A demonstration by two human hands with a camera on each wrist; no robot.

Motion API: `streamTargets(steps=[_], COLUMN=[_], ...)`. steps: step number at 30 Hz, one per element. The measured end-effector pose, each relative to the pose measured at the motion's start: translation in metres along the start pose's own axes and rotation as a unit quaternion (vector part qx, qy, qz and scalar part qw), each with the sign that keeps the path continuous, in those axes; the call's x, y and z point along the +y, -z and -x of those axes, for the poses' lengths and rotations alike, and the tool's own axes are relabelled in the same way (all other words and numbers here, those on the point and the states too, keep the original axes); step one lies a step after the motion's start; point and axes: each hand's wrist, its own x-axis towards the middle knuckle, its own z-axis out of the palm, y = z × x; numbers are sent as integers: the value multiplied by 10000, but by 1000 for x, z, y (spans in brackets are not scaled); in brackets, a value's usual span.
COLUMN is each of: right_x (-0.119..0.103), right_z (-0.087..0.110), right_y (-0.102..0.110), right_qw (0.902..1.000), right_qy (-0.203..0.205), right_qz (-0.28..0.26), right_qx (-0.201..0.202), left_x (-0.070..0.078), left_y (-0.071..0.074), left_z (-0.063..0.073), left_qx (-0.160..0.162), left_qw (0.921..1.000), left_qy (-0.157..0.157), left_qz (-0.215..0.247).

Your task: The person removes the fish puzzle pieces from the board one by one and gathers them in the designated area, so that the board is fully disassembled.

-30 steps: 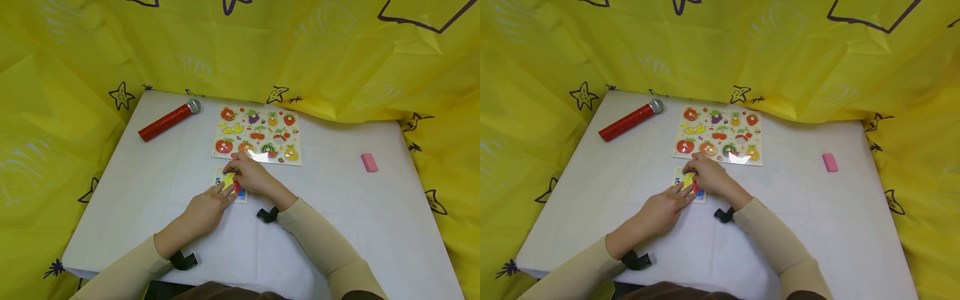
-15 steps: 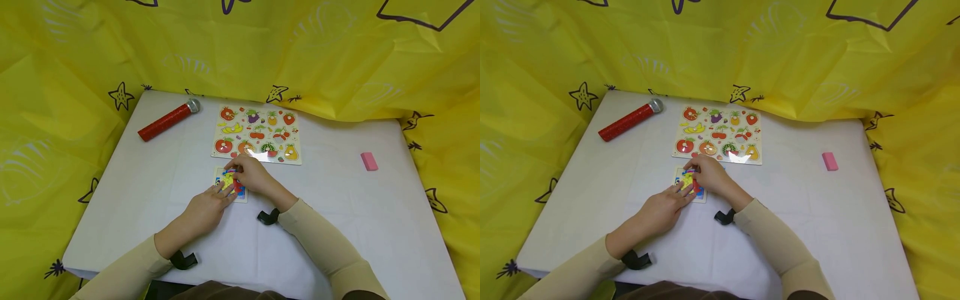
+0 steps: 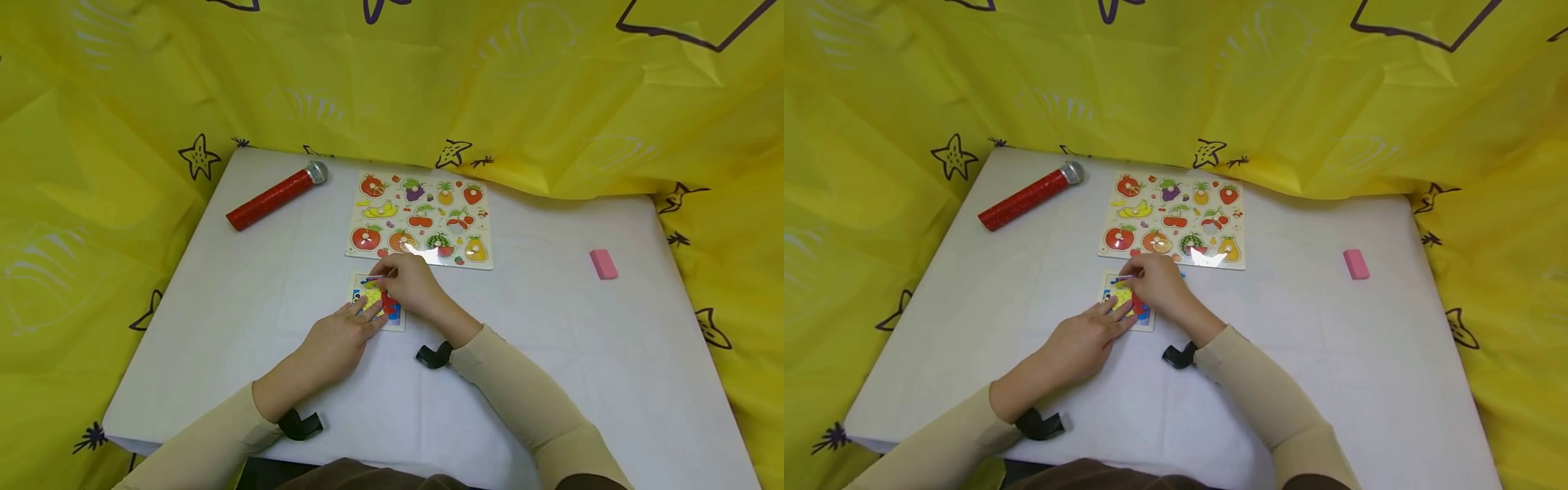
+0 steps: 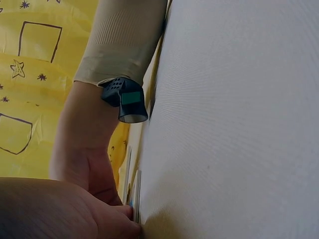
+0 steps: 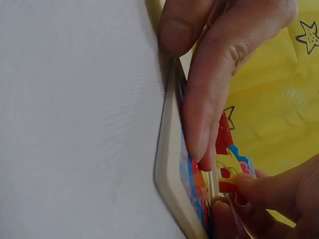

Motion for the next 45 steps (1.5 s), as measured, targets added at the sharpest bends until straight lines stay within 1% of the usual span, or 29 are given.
streamTargets(steps=[4,6,9,11,13,16,20,27,31,37,43,45], right_x=[0,0,1,3,6,12,21,42,55,68,73,73], right_z=[2,3,4,6,8,12,19,32,39,45,49,50], right_y=[4,7,13,18,23,32,44,66,77,88,94,95], right_qw=[9987,9961,9894,9849,9833,9839,9867,9857,9864,9856,9827,9832], right_qy=[-136,-238,-429,-597,-689,-760,-777,-1126,-1237,-1409,-1663,-1670], right_qz=[-488,-850,-1384,-1618,-1669,-1607,-1427,-1233,-1032,-858,-717,-613], right_qx=[25,-6,-107,-175,-207,-166,-8,228,324,365,397,403], left_x=[0,0,0,0,0,0,0,0,0,0,0,0], left_y=[-1,0,0,0,0,-1,-2,-2,-2,-2,-1,-1], left_z=[1,1,1,0,0,0,-1,-1,0,0,0,0], left_qx=[46,46,14,-27,-48,-28,6,-43,-25,-2,-8,-33], left_qw=[10000,10000,10000,10000,10000,10000,9999,9999,9999,10000,10000,10000], left_qy=[5,14,29,43,58,79,100,98,97,68,29,48], left_qz=[-3,7,27,35,37,37,53,45,48,38,18,12])
